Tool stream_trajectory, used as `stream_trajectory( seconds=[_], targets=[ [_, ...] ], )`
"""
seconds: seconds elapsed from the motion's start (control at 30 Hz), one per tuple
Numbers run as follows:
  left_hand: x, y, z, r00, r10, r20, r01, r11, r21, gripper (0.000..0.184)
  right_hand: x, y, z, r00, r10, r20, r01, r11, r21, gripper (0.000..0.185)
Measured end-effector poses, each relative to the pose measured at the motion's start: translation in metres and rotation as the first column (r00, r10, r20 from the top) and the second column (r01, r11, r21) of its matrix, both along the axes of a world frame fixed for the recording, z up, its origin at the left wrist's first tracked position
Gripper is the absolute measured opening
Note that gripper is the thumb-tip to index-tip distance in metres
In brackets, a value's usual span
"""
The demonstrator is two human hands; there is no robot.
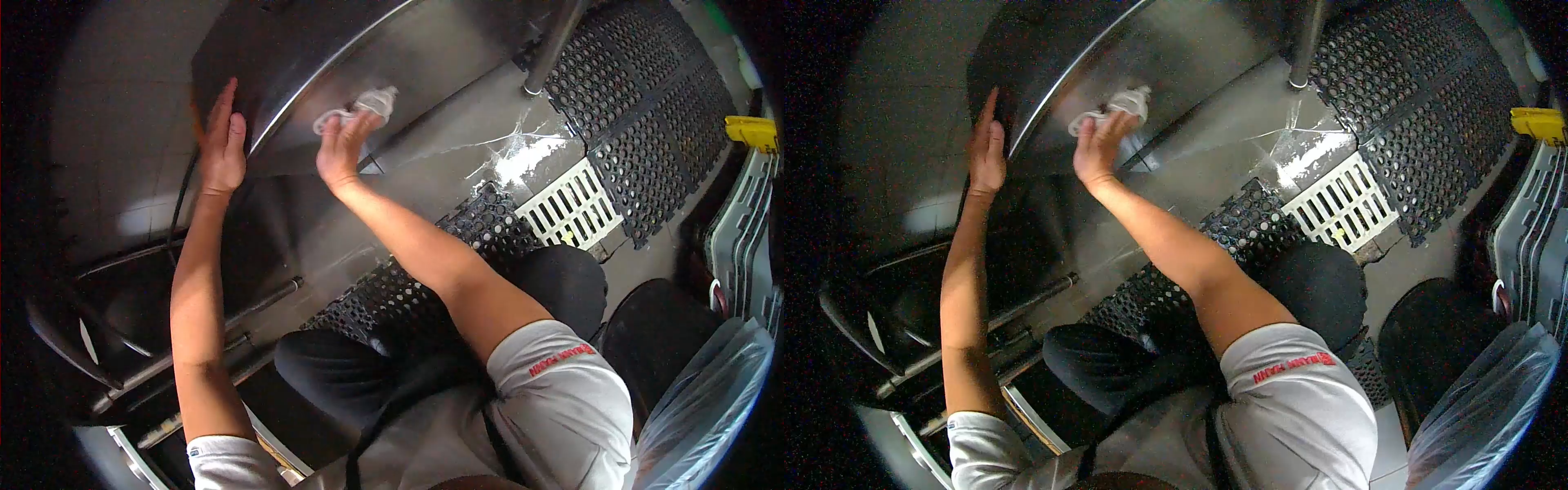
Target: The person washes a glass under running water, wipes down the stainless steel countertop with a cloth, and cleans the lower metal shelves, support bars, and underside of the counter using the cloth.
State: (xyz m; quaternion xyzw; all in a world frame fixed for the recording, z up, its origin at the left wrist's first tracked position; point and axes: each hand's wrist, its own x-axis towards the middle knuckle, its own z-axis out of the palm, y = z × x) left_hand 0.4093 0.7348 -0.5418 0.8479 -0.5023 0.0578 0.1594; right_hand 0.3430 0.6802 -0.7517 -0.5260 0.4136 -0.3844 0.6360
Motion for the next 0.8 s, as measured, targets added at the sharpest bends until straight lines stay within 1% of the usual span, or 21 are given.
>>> stream_trajectory(
  seconds=[0.03, 0.07, 0.13, 0.17, 0.2, 0.23, 0.27, 0.3, 0.37, 0.4, 0.43, 0.47, 0.5, 0.53, 0.57, 0.6, 0.63, 0.7, 0.73, 0.77, 0.8],
  targets=[
    [-0.002, 0.002, -0.001, 1.000, -0.006, -0.019, 0.006, 1.000, -0.007, 0.059, -0.004, -0.011, 0.009, 1.000, -0.022, -0.006, 0.021, 0.979, -0.204, 0.078],
    [-0.001, 0.003, -0.002, 0.999, -0.017, -0.033, 0.016, 0.999, -0.030, 0.059, -0.008, -0.035, 0.012, 0.999, -0.044, -0.009, 0.037, 0.916, -0.400, 0.077],
    [0.002, 0.003, -0.005, 0.998, -0.029, -0.061, 0.024, 0.996, -0.081, 0.059, -0.013, -0.103, 0.014, 0.980, -0.189, 0.060, 0.176, 0.693, -0.699, 0.074],
    [0.005, 0.003, -0.005, 0.999, -0.047, 0.024, 0.048, 0.997, -0.057, 0.058, -0.014, -0.142, 0.019, 0.937, -0.282, 0.205, 0.346, 0.674, -0.653, 0.071],
    [0.007, 0.002, -0.002, 0.992, -0.066, 0.107, 0.069, 0.997, -0.029, 0.058, -0.038, -0.172, 0.055, 0.954, -0.269, 0.130, 0.296, 0.905, -0.305, 0.069],
    [0.008, 0.002, -0.001, 0.978, -0.087, 0.190, 0.088, 0.996, -0.002, 0.058, -0.049, -0.208, 0.061, 0.912, -0.395, 0.113, 0.411, 0.879, -0.243, 0.061],
    [0.008, 0.001, -0.002, 0.985, -0.070, 0.155, 0.073, 0.997, -0.009, 0.058, -0.045, -0.238, 0.058, 0.852, -0.515, 0.089, 0.523, 0.833, -0.183, 0.057],
    [0.007, 0.000, -0.002, 0.991, -0.057, 0.121, 0.059, 0.998, -0.014, 0.057, -0.036, -0.242, 0.039, 0.825, -0.565, 0.024, 0.520, 0.741, -0.424, 0.058],
    [0.008, -0.002, -0.001, 0.995, -0.048, 0.087, 0.051, 0.998, -0.028, 0.058, -0.021, -0.240, -0.003, 0.726, -0.687, -0.042, 0.373, 0.444, -0.815, 0.059],
    [0.008, -0.003, -0.002, 0.995, -0.054, 0.087, 0.057, 0.998, -0.032, 0.058, -0.033, -0.189, 0.062, 0.938, -0.328, 0.113, 0.345, 0.913, -0.219, 0.070],
    [0.009, -0.002, -0.002, 0.994, -0.061, 0.086, 0.064, 0.997, -0.032, 0.059, -0.022, -0.146, 0.061, 0.950, -0.278, 0.141, 0.307, 0.917, -0.255, 0.068],
    [0.008, 0.000, -0.003, 0.998, -0.038, 0.042, 0.039, 0.999, -0.021, 0.061, -0.005, -0.097, 0.047, 0.962, -0.234, 0.143, 0.273, 0.870, -0.411, 0.067],
    [0.008, 0.001, -0.002, 1.000, -0.018, 0.000, 0.018, 1.000, -0.010, 0.063, 0.012, -0.049, 0.025, 0.940, -0.217, 0.263, 0.337, 0.713, -0.616, 0.067],
    [0.008, 0.000, -0.002, 0.999, 0.002, -0.040, -0.002, 1.000, -0.002, 0.065, 0.010, 0.003, 0.013, 0.982, -0.081, 0.170, 0.169, 0.777, -0.607, 0.071],
    [0.006, 0.001, -0.002, 0.999, 0.009, -0.043, -0.009, 1.000, -0.001, 0.065, 0.002, 0.039, 0.001, 0.995, 0.067, 0.077, -0.018, 0.859, -0.512, 0.074],
    [0.005, 0.003, -0.003, 0.999, 0.017, -0.045, -0.017, 1.000, 0.000, 0.065, 0.009, 0.054, -0.032, 0.995, 0.049, 0.090, 0.010, 0.831, -0.556, 0.076],
    [0.005, 0.003, -0.002, 0.999, 0.026, -0.044, -0.026, 1.000, 0.000, 0.066, 0.014, 0.064, -0.065, 0.999, -0.032, 0.014, 0.034, 0.801, -0.598, 0.076],
    [0.006, 0.003, -0.001, 0.998, 0.029, 0.064, -0.028, 1.000, -0.007, 0.062, 0.003, 0.041, -0.073, 0.995, 0.067, -0.071, -0.081, 0.973, -0.218, 0.075],
    [0.005, 0.003, -0.003, 0.994, 0.028, 0.107, -0.027, 1.000, -0.010, 0.061, 0.009, 0.022, -0.081, 0.987, -0.134, 0.088, 0.129, 0.990, 0.059, 0.071],
    [0.005, 0.003, -0.004, 0.997, 0.018, 0.079, -0.016, 1.000, -0.026, 0.061, 0.019, -0.007, -0.089, 0.913, -0.364, 0.186, 0.285, 0.894, 0.347, 0.072],
    [0.006, 0.003, -0.004, 0.998, 0.010, 0.054, -0.008, 0.999, -0.045, 0.061, 0.016, -0.040, -0.083, 0.920, -0.390, 0.023, 0.337, 0.822, 0.458, 0.070]
  ],
)
